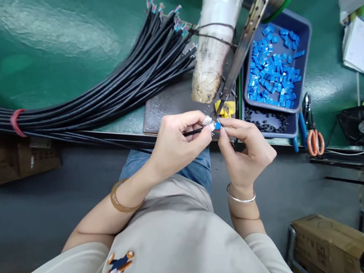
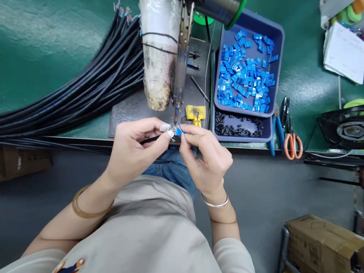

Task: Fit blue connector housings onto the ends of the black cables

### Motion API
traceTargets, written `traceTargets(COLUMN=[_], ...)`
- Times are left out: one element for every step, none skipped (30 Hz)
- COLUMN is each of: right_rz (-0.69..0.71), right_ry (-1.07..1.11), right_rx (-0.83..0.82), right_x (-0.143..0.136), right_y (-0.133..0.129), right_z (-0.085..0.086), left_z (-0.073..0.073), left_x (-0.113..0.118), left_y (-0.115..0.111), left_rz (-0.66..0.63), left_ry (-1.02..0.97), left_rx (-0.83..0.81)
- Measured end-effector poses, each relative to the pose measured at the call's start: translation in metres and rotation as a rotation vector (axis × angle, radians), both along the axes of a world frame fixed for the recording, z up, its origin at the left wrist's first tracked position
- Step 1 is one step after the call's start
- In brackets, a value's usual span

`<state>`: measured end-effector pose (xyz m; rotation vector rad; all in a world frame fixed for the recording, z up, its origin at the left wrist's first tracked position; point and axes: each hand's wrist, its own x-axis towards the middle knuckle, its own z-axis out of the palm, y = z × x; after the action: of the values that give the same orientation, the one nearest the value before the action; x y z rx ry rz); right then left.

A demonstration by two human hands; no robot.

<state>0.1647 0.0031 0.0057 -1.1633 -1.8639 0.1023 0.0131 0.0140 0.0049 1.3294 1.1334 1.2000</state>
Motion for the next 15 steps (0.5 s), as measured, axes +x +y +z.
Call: traceTargets(right_rz=[0.009, 0.018, 0.025, 0.029, 0.032, 0.032, 0.030, 0.029, 0.028, 0.027, 0.026, 0.026, 0.027, 0.027, 0.026], right_ry=[-0.027, -0.053, -0.073, -0.089, -0.101, -0.109, -0.113, -0.115, -0.114, -0.111, -0.106, -0.101, -0.094, -0.087, -0.081], right_rx=[0.026, 0.052, 0.075, 0.093, 0.104, 0.110, 0.116, 0.120, 0.123, 0.124, 0.122, 0.116, 0.109, 0.101, 0.092], right_x=[0.000, 0.001, 0.001, 0.001, 0.002, 0.002, 0.001, 0.001, 0.001, 0.001, 0.001, 0.001, 0.001, 0.001, 0.001], right_y=[0.000, 0.001, 0.001, 0.001, 0.001, 0.002, 0.002, 0.002, 0.002, 0.002, 0.002, 0.003, 0.003, 0.003, 0.004], right_z=[0.000, 0.001, 0.001, 0.001, 0.001, 0.001, 0.001, 0.001, 0.001, 0.000, 0.000, 0.000, 0.000, 0.000, 0.000], left_z=[0.000, 0.000, 0.000, 0.000, 0.000, -0.001, -0.001, -0.001, -0.002, -0.002, -0.002, -0.002, -0.002, -0.001, -0.001], left_x=[0.000, 0.000, -0.001, -0.001, -0.001, -0.001, -0.001, -0.001, -0.001, -0.002, -0.002, -0.002, -0.002, -0.002, -0.002], left_y=[0.000, 0.001, 0.002, 0.003, 0.004, 0.005, 0.005, 0.006, 0.007, 0.008, 0.009, 0.009, 0.010, 0.011, 0.011], left_rz=[-0.002, -0.004, -0.006, -0.011, -0.017, -0.025, -0.033, -0.042, -0.051, -0.060, -0.068, -0.074, -0.074, -0.070, -0.059], left_ry=[-0.003, -0.005, -0.010, -0.017, -0.028, -0.042, -0.057, -0.071, -0.082, -0.093, -0.104, -0.114, -0.122, -0.125, -0.121], left_rx=[0.001, 0.003, 0.005, 0.003, -0.002, -0.013, -0.026, -0.040, -0.056, -0.071, -0.084, -0.095, -0.103, -0.107, -0.107])
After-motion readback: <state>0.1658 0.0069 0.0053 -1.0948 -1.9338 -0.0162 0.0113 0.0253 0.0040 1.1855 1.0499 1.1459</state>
